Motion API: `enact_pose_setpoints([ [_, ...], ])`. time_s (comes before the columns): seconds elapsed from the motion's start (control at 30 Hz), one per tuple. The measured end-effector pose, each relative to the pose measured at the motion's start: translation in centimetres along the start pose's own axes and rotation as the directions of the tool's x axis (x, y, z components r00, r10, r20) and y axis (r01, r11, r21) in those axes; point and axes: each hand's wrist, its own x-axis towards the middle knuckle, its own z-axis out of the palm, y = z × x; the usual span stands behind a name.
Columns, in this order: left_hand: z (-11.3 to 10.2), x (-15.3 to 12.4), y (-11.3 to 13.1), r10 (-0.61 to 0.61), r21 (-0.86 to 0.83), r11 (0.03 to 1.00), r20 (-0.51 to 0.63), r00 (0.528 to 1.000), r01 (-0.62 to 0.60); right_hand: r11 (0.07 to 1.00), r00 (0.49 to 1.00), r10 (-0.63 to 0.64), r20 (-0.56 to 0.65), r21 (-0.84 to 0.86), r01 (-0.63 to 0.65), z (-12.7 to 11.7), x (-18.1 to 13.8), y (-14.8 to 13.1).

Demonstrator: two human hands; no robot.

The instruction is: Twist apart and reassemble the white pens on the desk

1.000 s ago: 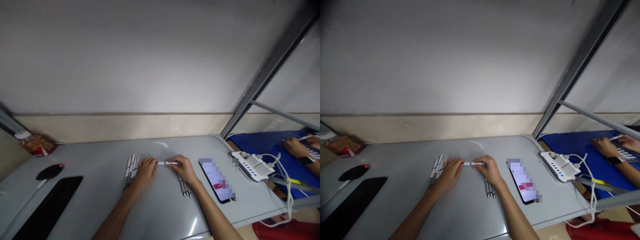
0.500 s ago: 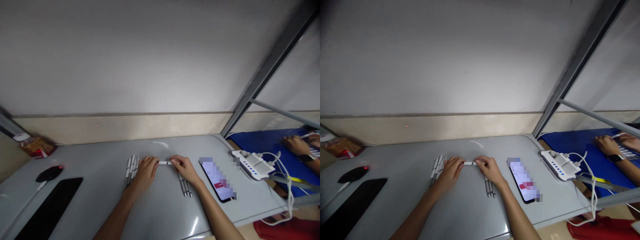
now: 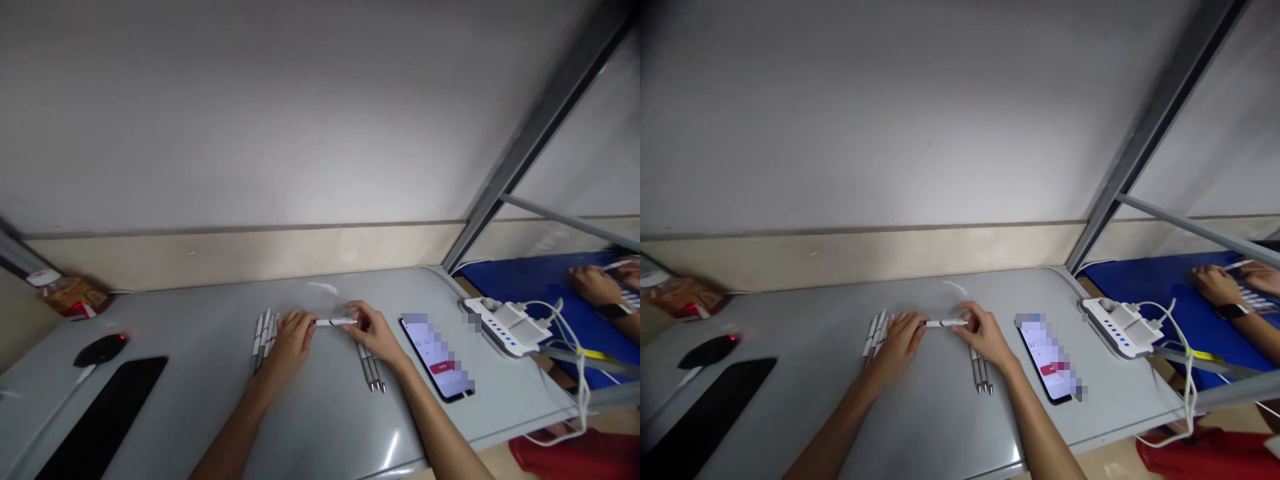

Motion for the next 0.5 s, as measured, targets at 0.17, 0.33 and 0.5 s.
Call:
enact_pose_setpoints([
  [0.17, 0.03, 0.01, -0.06, 0.005, 0.004, 1.000, -0.004, 1.000, -0.005, 0.998, 0.996, 0.055, 0.071, -0.041, -0.052, 0.12, 0.00, 0.26],
  [0.33, 0.27, -0.01, -0.30, 0.006, 0.005, 1.000, -0.008, 1.000, -0.006, 0.999, 0.999, 0.039, -0.012, 0.025, -0.039, 0.11, 0.12, 0.33],
  [0.5, 0.22, -0.09, -0.13, -0.008, 0.001, 1.000, 0.009, 1.000, 0.008, 0.994, 0.993, 0.092, 0.069, 0.048, -0.095, -0.13, 0.20, 0.23],
])
